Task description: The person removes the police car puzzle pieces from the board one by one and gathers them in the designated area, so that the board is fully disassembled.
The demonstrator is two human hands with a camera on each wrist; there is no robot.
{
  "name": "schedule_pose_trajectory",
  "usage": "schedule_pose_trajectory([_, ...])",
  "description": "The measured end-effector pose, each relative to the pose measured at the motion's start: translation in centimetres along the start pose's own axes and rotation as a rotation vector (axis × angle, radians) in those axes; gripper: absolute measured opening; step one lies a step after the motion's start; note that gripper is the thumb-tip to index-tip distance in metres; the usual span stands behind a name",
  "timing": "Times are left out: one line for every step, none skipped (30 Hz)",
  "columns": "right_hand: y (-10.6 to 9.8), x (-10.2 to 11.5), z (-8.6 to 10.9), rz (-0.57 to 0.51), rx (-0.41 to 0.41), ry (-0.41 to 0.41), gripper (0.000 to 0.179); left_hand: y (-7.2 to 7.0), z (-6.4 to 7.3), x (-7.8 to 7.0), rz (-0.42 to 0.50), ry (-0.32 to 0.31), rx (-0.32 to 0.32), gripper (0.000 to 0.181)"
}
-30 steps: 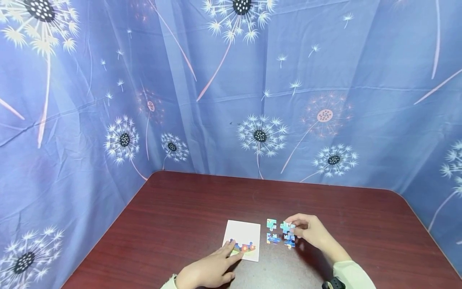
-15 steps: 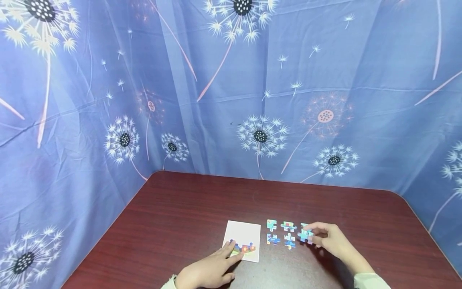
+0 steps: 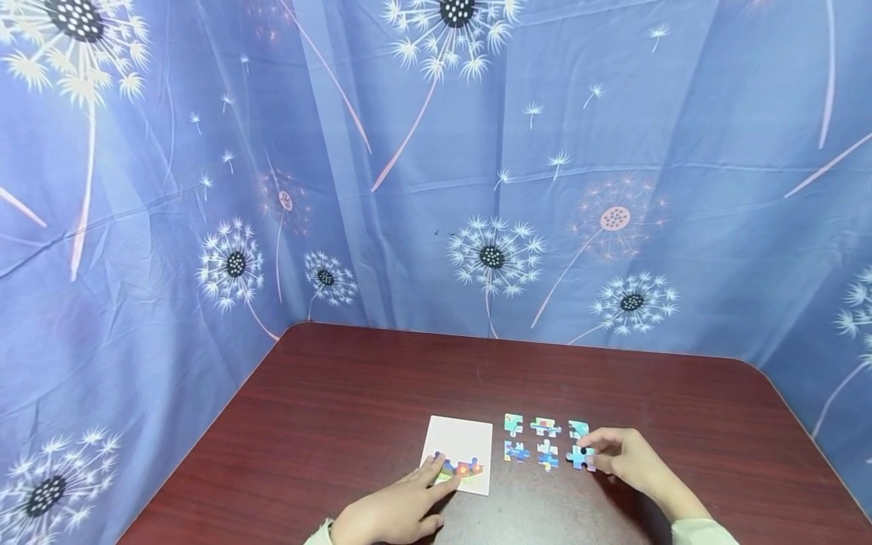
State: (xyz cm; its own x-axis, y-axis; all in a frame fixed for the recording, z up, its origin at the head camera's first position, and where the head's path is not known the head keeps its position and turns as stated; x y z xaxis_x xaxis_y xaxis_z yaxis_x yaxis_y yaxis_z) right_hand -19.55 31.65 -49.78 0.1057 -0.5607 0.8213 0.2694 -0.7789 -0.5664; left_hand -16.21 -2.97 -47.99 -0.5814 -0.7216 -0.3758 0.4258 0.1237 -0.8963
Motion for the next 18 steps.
schedule_pose_trajectory([0.01,0.02,-0.01,0.009,-0.003,-0.002,0.029,0.02,-0.03,0.02,-0.001,0.0,0.0,0.06])
schedule_pose_trajectory([0.02,-0.01,-0.04,0.015,-0.008,0.002,0.028,0.04,-0.05,0.03,-0.002,0.0,0.001,0.06])
schedule_pose_trajectory([0.04,0.0,-0.05,0.022,-0.012,-0.001,0.028,0.05,-0.07,0.04,-0.001,0.001,0.002,0.06])
schedule_pose_trajectory([0.06,0.0,-0.07,0.029,-0.018,-0.003,0.027,0.07,-0.09,0.05,-0.002,0.001,0.003,0.06])
schedule_pose_trajectory([0.08,-0.01,-0.09,0.035,-0.025,-0.005,0.027,0.09,-0.11,0.06,-0.003,0.002,0.004,0.06])
schedule_pose_trajectory([0.09,-0.04,-0.1,0.04,-0.031,-0.006,0.027,0.09,-0.12,0.07,-0.003,0.002,0.006,0.06])
schedule_pose_trajectory([0.1,-0.04,-0.09,0.045,-0.037,-0.012,0.026,0.1,-0.12,0.07,-0.003,0.001,0.007,0.06])
schedule_pose_trajectory([0.1,-0.05,-0.09,0.052,-0.045,-0.016,0.026,0.1,-0.11,0.07,0.001,0.0,0.01,0.06])
schedule_pose_trajectory([0.09,-0.06,-0.09,0.058,-0.053,-0.019,0.026,0.09,-0.11,0.06,0.003,-0.001,0.011,0.06])
schedule_pose_trajectory([0.08,-0.07,-0.09,0.064,-0.061,-0.021,0.026,0.07,-0.11,0.04,0.004,-0.001,0.012,0.06])
schedule_pose_trajectory([0.06,-0.09,-0.12,0.068,-0.069,-0.024,0.026,0.06,-0.1,0.03,0.007,-0.001,0.013,0.06])
schedule_pose_trajectory([0.06,-0.1,-0.13,0.071,-0.073,-0.026,0.025,0.04,-0.09,0.0,0.006,0.0,0.013,0.06])
schedule_pose_trajectory([0.05,-0.1,-0.16,0.073,-0.078,-0.024,0.025,0.02,-0.1,-0.03,0.0,0.006,0.012,0.059])
schedule_pose_trajectory([0.03,-0.14,-0.24,0.075,-0.084,-0.016,0.025,-0.01,-0.1,-0.06,-0.006,0.011,0.011,0.059])
schedule_pose_trajectory([0.02,-0.17,-0.3,0.077,-0.088,-0.007,0.025,-0.04,-0.12,-0.08,-0.017,0.018,0.008,0.059])
schedule_pose_trajectory([0.05,-0.21,-0.34,0.079,-0.09,0.001,0.025,-0.02,-0.12,-0.11,-0.028,0.025,0.008,0.058])
schedule_pose_trajectory([0.08,-0.23,-0.37,0.08,-0.094,0.008,0.026,0.0,-0.12,-0.12,-0.037,0.03,0.008,0.058])
schedule_pose_trajectory([0.08,-0.27,-0.4,0.084,-0.103,0.022,0.026,0.03,-0.13,-0.13,-0.048,0.036,0.008,0.058])
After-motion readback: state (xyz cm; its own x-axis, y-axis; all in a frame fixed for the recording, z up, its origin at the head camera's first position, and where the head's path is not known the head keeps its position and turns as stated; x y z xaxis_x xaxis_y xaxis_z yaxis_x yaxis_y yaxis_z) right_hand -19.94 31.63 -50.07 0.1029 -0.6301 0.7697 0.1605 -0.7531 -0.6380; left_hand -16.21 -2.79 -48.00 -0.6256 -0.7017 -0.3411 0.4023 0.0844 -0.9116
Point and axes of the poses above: each hand's wrist, its own z-axis away from the middle knuckle, its own y-axis out of the palm, x = y × z, the point moved 4 cm from there along -z, towards the middle knuckle, and after that the axes turned 6 degrees about z, right-handed, at the moved point
